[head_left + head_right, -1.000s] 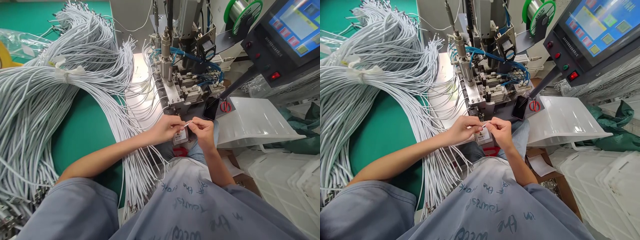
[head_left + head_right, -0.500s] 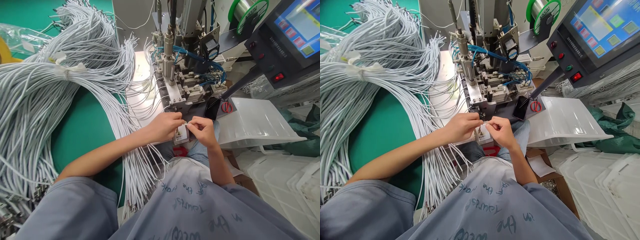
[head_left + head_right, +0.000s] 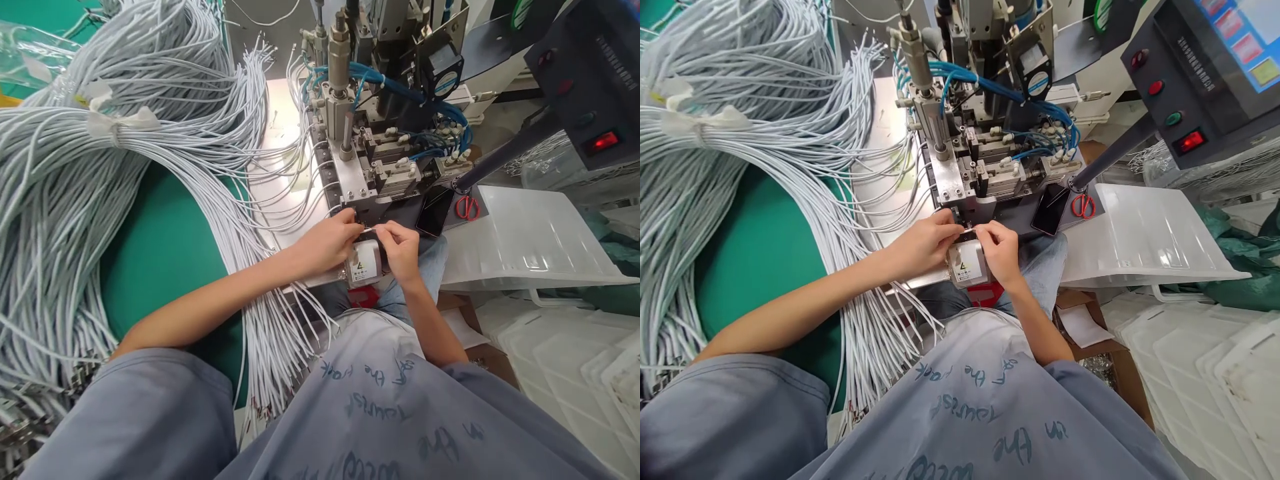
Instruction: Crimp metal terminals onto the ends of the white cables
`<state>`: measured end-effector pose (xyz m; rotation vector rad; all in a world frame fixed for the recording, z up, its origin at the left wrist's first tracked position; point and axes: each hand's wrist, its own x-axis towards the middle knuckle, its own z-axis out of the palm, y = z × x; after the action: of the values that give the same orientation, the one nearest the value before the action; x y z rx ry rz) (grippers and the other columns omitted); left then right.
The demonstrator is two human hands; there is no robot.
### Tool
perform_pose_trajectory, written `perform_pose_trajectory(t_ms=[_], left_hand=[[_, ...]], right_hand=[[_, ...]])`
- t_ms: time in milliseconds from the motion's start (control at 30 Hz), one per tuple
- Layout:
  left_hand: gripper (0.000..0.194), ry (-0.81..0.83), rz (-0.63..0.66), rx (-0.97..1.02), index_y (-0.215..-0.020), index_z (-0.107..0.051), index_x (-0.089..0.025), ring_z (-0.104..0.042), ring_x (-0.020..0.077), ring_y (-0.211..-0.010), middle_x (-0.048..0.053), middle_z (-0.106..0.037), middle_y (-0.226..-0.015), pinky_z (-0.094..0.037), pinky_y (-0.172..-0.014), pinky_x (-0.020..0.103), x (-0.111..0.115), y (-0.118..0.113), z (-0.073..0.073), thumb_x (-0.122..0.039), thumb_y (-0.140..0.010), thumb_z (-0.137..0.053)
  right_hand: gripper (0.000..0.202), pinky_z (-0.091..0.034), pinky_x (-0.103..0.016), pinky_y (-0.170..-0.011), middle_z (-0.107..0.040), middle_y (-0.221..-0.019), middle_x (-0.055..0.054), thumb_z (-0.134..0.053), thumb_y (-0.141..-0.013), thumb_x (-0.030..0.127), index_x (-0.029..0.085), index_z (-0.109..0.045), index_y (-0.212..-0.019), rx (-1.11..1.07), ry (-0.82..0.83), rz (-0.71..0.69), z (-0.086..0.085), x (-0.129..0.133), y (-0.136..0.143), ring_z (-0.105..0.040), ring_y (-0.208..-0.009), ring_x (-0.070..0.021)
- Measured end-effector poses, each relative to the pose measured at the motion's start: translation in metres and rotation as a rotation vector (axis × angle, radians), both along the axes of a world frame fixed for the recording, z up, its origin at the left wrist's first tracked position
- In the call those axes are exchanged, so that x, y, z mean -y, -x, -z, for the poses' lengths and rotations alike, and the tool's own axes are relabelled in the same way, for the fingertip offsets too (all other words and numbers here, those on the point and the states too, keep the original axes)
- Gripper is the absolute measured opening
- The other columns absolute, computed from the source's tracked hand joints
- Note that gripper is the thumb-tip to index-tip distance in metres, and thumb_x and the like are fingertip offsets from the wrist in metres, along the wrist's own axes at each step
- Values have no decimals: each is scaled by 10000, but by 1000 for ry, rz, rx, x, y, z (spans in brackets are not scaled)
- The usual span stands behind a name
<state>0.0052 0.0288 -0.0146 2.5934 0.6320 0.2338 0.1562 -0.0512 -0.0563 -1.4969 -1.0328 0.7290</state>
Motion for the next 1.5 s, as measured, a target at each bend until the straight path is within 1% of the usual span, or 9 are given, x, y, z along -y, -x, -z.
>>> perform_pose_trajectory(t_ms=[133, 300, 467, 600, 833, 1067, 1267, 1400, 1500], left_hand=[[267, -133, -4, -260, -969, -618, -73, -531, 119, -599, 108, -546, -926, -411, -561, 256, -8, -1, 8, -78, -836, -386], [272, -121, 8, -212, -1010, -597, -90, -586, 139, -688, 96, -567, -931, -459, -615, 245, -12, 1, 17, -105, -877, -361], [378, -115, 59, -206, -1202, -530, -105, -621, 161, -780, 109, -570, -985, -502, -670, 257, -13, 3, 16, -84, -847, -401], [376, -214, 110, -267, -1198, -533, -85, -631, 189, -779, 134, -564, -985, -510, -622, 277, -12, 3, 14, -92, -851, -389], [360, -318, 127, -245, -1181, -537, -77, -620, 184, -747, 120, -558, -932, -483, -553, 257, -10, 5, 14, -90, -855, -384], [366, -294, 133, -304, -1214, -511, -74, -619, 182, -747, 131, -561, -977, -502, -599, 285, -10, 5, 11, -93, -875, -373], [352, -297, 165, -336, -1199, -514, -58, -627, 195, -829, 152, -559, -1026, -512, -658, 294, -10, 2, 5, -59, -881, -364], [359, -312, 184, -356, -1213, -507, -57, -623, 203, -827, 150, -558, -1024, -504, -644, 299, -11, 2, 4, -67, -886, -357], [360, -307, 177, -346, -1212, -512, -57, -621, 197, -820, 146, -561, -999, -493, -641, 292, -11, 1, 5, -64, -887, -359]], right_hand=[[157, -436, -269, -638, -615, -708, -11, -550, -775, 282, 172, -661, -763, -75, 102, -14, 16, -13, -13, -535, -655, -126], [157, -453, -258, -600, -617, -684, -4, -601, -727, 328, 176, -638, -743, -202, 193, -92, 24, -23, -11, -548, -639, -128], [155, -452, -256, -576, -595, -621, 10, -611, -714, 329, 175, -617, -701, -243, 229, -95, 24, -27, -9, -531, -589, -121], [136, -442, -249, -551, -592, -606, 13, -606, -702, 312, 177, -612, -685, -246, 248, -115, 21, -28, -9, -528, -568, -117], [120, -410, -238, -530, -576, -576, 23, -592, -697, 279, 168, -613, -655, -178, 242, -117, 15, -27, -10, -504, -550, -104], [97, -385, -232, -506, -559, -543, 35, -594, -648, 256, 163, -615, -630, -244, 289, -115, 15, -32, -11, -474, -511, -90], [105, -367, -231, -477, -541, -515, 40, -608, -619, 276, 172, -603, -609, -297, 333, -123, 17, -36, -11, -461, -486, -90], [116, -357, -227, -464, -517, -500, 43, -613, -618, 289, 176, -592, -603, -300, 345, -129, 17, -35, -11, -443, -476, -88], [137, -388, -234, -479, -547, -554, 25, -608, -645, 315, 178, -600, -647, -303, 315, -109, 18, -34, -9, -481, -512, -102]])
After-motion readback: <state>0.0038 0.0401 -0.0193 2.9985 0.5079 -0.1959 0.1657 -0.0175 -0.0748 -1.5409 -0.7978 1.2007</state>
